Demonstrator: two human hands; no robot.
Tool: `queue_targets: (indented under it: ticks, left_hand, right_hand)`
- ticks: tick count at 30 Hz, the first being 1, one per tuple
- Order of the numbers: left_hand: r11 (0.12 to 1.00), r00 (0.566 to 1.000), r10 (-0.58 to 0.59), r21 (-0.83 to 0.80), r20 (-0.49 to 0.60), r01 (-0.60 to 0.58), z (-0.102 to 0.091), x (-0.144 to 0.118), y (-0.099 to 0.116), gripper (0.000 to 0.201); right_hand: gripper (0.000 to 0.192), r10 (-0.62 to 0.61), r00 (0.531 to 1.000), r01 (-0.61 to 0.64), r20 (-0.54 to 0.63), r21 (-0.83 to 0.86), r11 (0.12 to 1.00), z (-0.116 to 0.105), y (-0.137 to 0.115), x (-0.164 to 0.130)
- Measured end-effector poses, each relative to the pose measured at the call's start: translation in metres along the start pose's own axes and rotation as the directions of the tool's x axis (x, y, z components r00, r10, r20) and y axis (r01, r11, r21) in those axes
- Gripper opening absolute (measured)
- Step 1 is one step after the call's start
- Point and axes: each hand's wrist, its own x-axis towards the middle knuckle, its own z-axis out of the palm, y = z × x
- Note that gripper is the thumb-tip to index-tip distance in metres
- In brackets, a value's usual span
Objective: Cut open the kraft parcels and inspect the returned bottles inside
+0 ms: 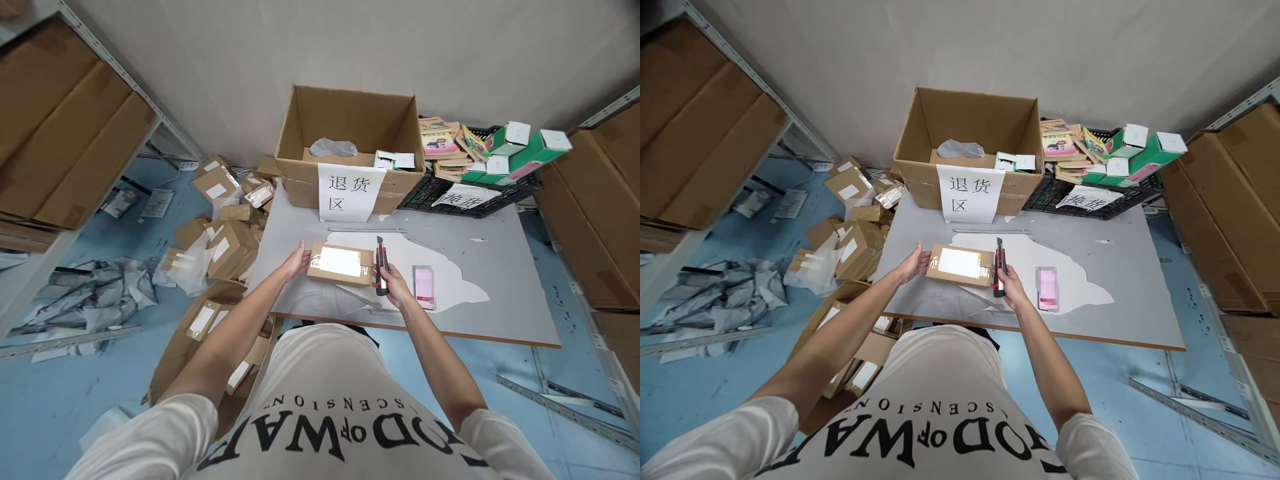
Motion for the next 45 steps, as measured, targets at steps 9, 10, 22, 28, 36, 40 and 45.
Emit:
queue_targets:
  ticks: [9, 10, 22, 28, 36, 40, 45]
  left_hand:
    - [0.924, 0.986, 0.128, -0.35, -0.105, -0.157, 0.029, -0.026, -0.038, 0.072]
    - [0.908, 0.984, 0.134, -0.384, -0.121, -0.171, 0.035, -0.031, -0.042, 0.073]
    - [0.752, 0.998, -0.023, -0.658, -0.063, -0.024, 0.094, -0.073, -0.071, 0.086]
    - [0.758, 0.997, -0.069, -0.651, -0.023, 0.037, 0.089, -0.073, -0.072, 0.089]
    - [0.874, 0.961, -0.251, -0.454, -0.115, 0.174, 0.061, -0.055, -0.065, 0.082]
    - [0.951, 0.969, -0.097, -0.308, -0.226, 0.023, 0.043, -0.04, -0.047, 0.068]
    - [0.963, 0.992, 0.02, -0.265, -0.126, -0.053, 0.038, -0.013, -0.016, 0.069]
  right_hand:
    - [0.027, -0.018, 0.997, 0.034, 0.078, -0.203, 0.979, -0.002, -0.055, 0.063]
    - [0.026, -0.014, 0.995, 0.035, 0.095, -0.228, 0.973, 0.0, -0.063, 0.072]
    - [0.012, 0.019, 0.967, 0.136, 0.253, -0.58, 0.803, 0.048, -0.091, 0.147]
    - [0.011, 0.027, 0.959, 0.165, 0.283, -0.633, 0.757, 0.055, -0.085, 0.159]
    - [0.021, -0.241, 0.943, 0.331, 0.229, -0.569, 0.753, 0.044, -0.075, 0.144]
    - [0.034, -0.417, 0.906, 0.399, 0.07, -0.467, 0.789, 0.024, -0.053, 0.106]
    - [0.037, -0.295, 0.951, 0.277, -0.089, -0.173, 0.945, 0.012, -0.008, 0.049]
